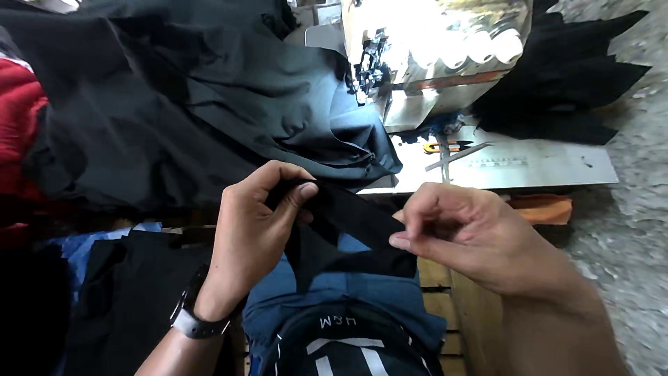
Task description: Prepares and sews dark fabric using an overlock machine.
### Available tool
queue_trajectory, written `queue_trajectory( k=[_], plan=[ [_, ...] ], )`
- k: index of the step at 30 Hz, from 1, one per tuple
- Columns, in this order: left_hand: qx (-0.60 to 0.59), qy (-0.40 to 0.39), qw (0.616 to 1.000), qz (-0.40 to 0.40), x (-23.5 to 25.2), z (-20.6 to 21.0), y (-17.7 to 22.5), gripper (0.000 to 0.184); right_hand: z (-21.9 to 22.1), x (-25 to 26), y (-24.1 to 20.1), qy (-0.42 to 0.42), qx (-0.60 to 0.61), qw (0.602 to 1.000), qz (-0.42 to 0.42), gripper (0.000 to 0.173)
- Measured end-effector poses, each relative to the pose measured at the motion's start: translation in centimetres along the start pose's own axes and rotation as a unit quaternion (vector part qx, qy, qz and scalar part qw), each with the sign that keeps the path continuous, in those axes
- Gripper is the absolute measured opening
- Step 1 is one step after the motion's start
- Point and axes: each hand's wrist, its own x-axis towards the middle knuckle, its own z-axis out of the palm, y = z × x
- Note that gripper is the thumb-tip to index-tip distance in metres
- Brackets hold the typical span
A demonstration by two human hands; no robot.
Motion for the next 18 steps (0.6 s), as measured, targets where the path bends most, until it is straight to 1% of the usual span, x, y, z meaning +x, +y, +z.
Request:
queue_trajectory(
  k=[1,2,4,8,12,14,16,18],
  plan=[
    [-0.009,0.006,1.000,-0.007,0.1,0.1,-0.1,0.010,-0.1,0.0,0.6,0.004,-0.012,1.000,-0.022,0.004],
    [-0.010,0.012,1.000,-0.008,0.1,0.2,-0.1,0.010,0.0,0.0,1.0,0.013,-0.026,0.999,-0.039,0.008],
    [-0.008,0.023,1.000,-0.001,0.2,0.3,-0.2,0.011,0.3,0.0,1.7,0.031,-0.037,0.997,-0.058,0.010],
    [-0.005,0.033,0.999,0.006,0.4,0.4,-0.2,0.011,0.7,0.2,2.0,0.054,-0.042,0.995,-0.070,0.009],
    [0.013,0.053,0.998,0.025,0.7,0.7,-0.4,0.010,0.9,0.4,2.1,0.056,-0.072,0.994,-0.063,0.017],
    [0.031,0.060,0.997,0.042,1.0,0.8,-0.6,0.009,1.6,0.7,2.4,0.103,-0.056,0.992,-0.053,0.021],
    [0.036,0.070,0.995,0.060,1.3,1.1,-1.0,0.009,2.5,1.2,2.8,0.165,-0.026,0.985,-0.053,0.021],
    [0.030,0.076,0.994,0.074,1.5,1.8,-1.2,0.010,3.7,2.2,2.9,0.257,-0.014,0.965,-0.054,0.018]
  ],
)
